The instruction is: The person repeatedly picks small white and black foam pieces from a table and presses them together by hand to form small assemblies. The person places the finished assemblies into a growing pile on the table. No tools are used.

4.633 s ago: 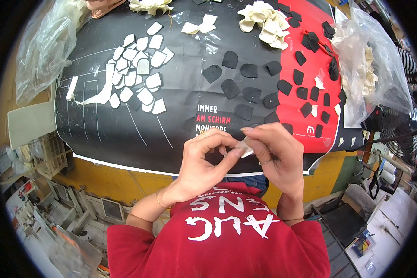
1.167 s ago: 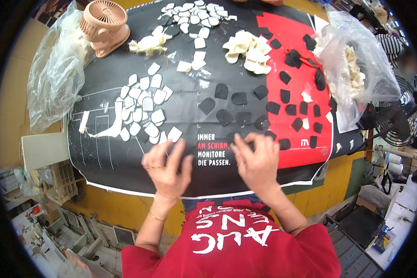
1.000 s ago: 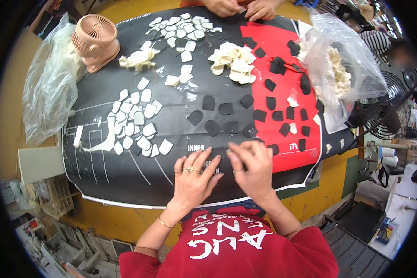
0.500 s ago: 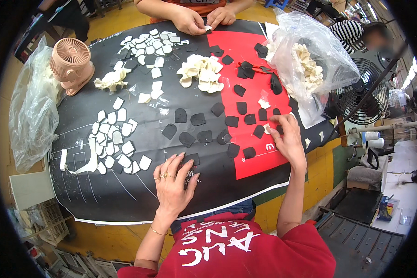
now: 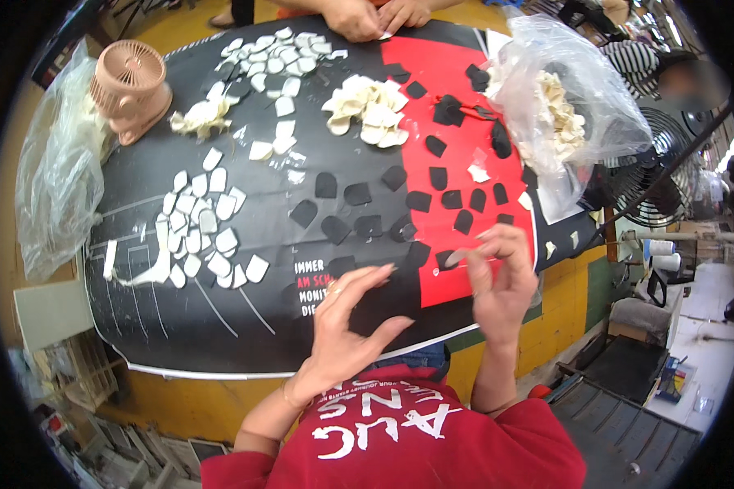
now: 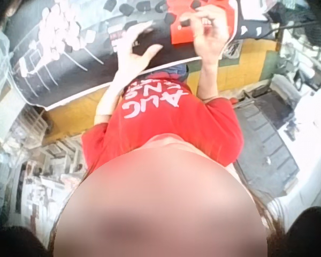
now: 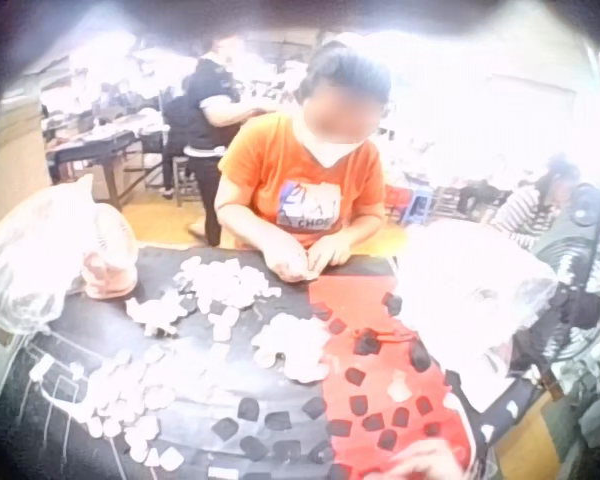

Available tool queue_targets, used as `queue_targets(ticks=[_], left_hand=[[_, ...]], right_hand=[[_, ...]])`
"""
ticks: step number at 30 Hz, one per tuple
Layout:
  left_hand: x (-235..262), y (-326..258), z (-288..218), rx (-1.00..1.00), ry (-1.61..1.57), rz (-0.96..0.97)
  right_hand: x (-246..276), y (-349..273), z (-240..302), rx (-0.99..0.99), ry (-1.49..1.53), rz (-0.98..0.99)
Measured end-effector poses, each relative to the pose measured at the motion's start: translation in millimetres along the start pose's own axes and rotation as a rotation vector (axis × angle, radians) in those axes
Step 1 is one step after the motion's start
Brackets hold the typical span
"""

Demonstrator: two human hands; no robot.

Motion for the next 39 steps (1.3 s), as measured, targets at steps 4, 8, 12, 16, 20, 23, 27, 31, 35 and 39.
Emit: queue_targets(ticks=[4, 8, 12, 16, 20, 23, 27, 31, 35, 39], left_hand=[[2, 6, -10, -0.098, -0.128, -0.089], [26, -4, -15, -0.373, 0.185, -0.219], [35, -11, -10, -0.429, 0.436, -0.251], [34, -16, 1, -0.346, 0.449, -0.187], [47, -20, 17, -0.216, 0.572, -0.188], [57, -19, 30, -0.142, 0.785, -0.241], [48, -18, 38, -0.139, 0.877, -0.234], [38, -21, 40, -0.110, 0.911, -0.268], [32, -26, 41, -0.072, 0.937, -0.294], [29, -27, 41, -0.064, 0.965, -0.302]], right_hand=[[-37, -19, 23, 0.128, 0.283, 0.098], [-45, -18, 36, 0.442, 0.116, 0.295], [-53, -18, 40, 0.350, 0.061, 0.357], [-65, -18, 41, 0.296, 0.069, 0.474], [-75, -27, 32, 0.021, 0.015, 0.615], [-77, -32, 13, -0.398, 0.117, 0.488], [-94, -30, 4, -0.468, 0.195, 0.383], [-109, -32, 3, -0.475, 0.151, 0.431], [-115, -30, 5, -0.371, 0.023, 0.505], [-118, -38, -2, -0.585, 0.160, 0.404]])
Point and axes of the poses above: each hand's wrist, its own y-axis towards the middle knuckle, its own x-axis out of the back of the hand, z = x × y, the point moved 5 cm from there along y, towards the middle knuckle, and after that the axes turned 11 degrees about x, right-handed, at the moved point
